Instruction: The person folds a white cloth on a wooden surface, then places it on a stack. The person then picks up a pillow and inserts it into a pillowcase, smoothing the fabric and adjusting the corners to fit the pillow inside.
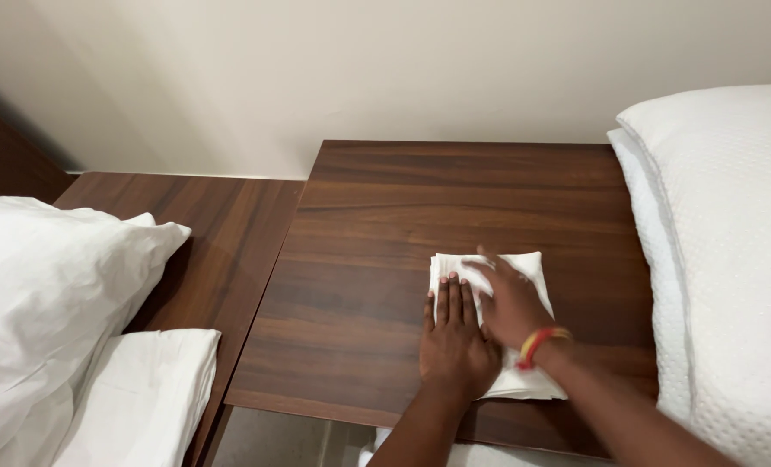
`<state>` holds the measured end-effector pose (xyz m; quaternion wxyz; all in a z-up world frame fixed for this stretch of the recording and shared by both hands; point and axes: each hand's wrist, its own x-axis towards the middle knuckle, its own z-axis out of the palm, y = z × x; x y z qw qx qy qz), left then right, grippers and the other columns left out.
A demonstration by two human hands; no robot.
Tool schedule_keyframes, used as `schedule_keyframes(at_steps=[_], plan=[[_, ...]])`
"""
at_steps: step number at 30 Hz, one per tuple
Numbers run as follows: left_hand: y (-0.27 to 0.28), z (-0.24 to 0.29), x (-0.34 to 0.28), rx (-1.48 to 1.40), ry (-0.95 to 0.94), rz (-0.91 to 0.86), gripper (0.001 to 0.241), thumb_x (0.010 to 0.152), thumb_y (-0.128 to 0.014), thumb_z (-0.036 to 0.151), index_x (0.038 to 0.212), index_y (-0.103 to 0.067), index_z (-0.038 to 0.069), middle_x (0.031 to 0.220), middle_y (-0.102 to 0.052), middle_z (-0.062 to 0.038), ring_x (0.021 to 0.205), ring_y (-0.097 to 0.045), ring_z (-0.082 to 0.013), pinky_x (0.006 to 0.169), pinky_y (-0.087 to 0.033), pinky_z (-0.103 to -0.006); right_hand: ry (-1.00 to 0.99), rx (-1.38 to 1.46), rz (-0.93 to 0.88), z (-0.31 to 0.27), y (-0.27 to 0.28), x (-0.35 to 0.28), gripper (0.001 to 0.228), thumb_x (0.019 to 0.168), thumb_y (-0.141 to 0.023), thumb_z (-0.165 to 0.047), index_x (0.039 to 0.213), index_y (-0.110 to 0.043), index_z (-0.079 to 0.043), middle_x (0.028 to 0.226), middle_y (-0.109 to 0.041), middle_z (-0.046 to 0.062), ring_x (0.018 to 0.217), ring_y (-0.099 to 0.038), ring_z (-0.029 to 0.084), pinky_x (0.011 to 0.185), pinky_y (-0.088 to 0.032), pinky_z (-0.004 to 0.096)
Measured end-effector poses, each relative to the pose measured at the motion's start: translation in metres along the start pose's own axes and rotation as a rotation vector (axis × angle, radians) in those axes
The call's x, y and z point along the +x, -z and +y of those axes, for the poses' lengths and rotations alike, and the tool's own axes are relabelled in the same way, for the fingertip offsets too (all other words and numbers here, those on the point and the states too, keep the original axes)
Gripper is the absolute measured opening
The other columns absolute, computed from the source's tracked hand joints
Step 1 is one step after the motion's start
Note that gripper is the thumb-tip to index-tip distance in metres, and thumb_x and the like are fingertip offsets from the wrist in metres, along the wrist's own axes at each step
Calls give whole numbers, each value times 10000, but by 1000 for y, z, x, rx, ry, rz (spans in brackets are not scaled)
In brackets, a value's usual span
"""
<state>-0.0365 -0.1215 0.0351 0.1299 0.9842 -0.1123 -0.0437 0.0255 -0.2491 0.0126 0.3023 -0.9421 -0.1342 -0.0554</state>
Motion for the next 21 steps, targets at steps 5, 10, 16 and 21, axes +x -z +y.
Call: schedule_keyframes(at_steps=[5, 10, 16, 21], plan=[[-54, -15, 14, 127, -70, 396, 757, 993, -293, 419, 1561, -107, -45, 1663, -50, -222, 1555, -3, -332, 1226, -23, -479, -45, -152, -37, 19, -21, -43, 512, 1006, -464, -281, 1507, -471, -174, 1659, -318, 64, 1510, -294, 301, 1216, -256, 466], [-28, -6, 4, -62, 16, 77, 767, 980, -302, 357, 1596, -101, -53, 1704, -37, -213, 1581, 12, -311, 1250, -9, -478, -41, -320, -38, 38, -6, -35, 674, 1016, -367, -481, 1590, -334, -129, 1692, -235, 80, 1533, -222, 290, 1213, -161, 478], [-27, -6, 6, -38, 24, 71, 758, 979, -297, 354, 1592, -109, -51, 1702, -40, -213, 1582, 6, -309, 1251, -2, -479, -38, -459, -44, 24, -6, -34, 621, 1020, -405, -472, 1534, -361, -126, 1694, -211, 148, 1556, -185, 348, 1223, -150, 489], [-27, -7, 5, -64, 5, 55, 728, 1013, -250, 366, 1589, -89, -50, 1695, -24, -216, 1579, 19, -317, 1248, 10, -478, -48, -43, -46, 15, -10, -56, 537, 1046, -372, -340, 1551, -379, -158, 1677, -281, 67, 1558, -233, 278, 1255, -204, 459]])
